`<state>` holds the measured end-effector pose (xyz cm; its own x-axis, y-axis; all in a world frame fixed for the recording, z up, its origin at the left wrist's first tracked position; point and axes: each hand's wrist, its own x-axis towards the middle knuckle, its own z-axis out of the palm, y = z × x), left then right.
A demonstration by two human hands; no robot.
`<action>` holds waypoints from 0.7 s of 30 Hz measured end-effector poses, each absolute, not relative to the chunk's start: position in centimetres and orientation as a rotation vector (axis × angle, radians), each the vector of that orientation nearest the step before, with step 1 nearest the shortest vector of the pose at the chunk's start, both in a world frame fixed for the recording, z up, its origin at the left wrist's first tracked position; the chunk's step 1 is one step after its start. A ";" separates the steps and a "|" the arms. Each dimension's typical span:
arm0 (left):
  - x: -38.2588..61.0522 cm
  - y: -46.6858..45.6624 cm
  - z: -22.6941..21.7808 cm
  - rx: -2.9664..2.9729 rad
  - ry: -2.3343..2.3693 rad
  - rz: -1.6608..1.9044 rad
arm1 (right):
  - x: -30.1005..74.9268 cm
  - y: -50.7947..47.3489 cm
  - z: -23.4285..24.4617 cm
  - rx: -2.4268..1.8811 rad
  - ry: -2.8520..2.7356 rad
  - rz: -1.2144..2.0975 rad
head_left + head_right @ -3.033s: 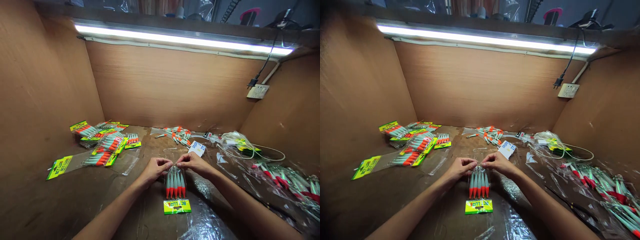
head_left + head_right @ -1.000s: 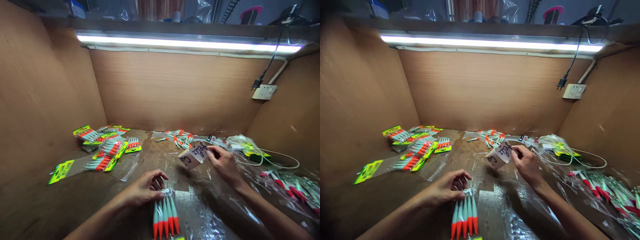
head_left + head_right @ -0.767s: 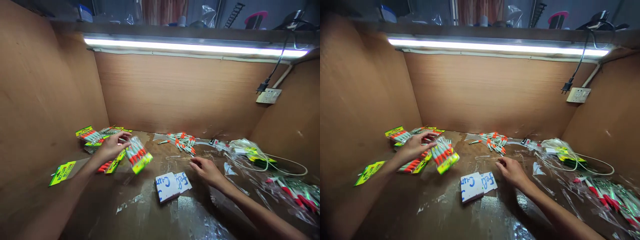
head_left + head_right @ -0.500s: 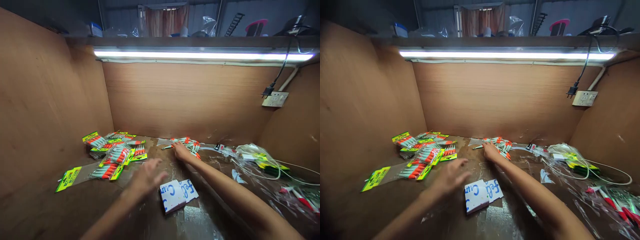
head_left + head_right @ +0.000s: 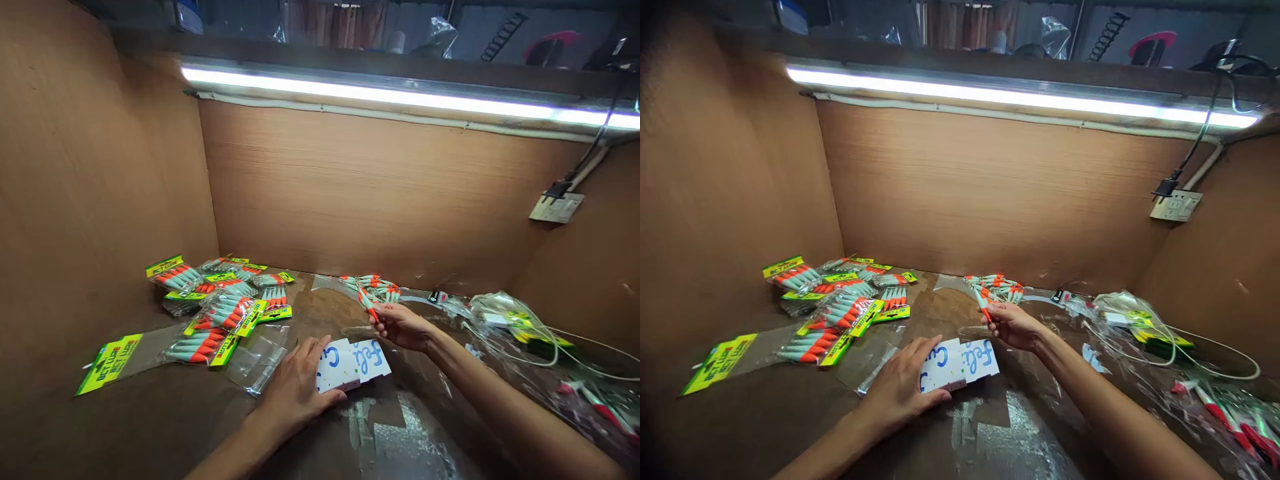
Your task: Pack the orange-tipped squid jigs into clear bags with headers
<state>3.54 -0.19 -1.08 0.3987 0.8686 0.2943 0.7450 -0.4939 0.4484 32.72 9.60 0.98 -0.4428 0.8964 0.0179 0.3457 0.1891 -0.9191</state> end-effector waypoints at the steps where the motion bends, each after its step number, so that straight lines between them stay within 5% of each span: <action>1: 3.6 -0.2 -1.3 2.410 1.411 0.737 | 33.7 8.3 0.9 -1.106 -1.778 1.392; 5: 3.8 -0.2 -1.9 2.407 1.380 0.769 | 35.7 4.2 0.9 -0.866 -1.189 1.966; 8: 3.7 0.1 -1.8 2.417 1.387 0.787 | 35.6 2.7 0.7 -0.877 -1.177 1.958; 13: 3.7 0.4 -1.6 2.410 1.409 0.802 | 35.4 2.2 0.5 -1.111 -1.562 1.462; 21: 4.1 0.2 -1.5 2.476 1.290 0.799 | 33.3 -0.3 0.8 -1.301 -2.188 0.231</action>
<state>4.08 0.23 -1.48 0.4615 0.8116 0.3581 0.6823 -0.5827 0.4414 33.25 -0.33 0.79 -0.3582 0.8489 0.3886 0.7489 0.5098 -0.4234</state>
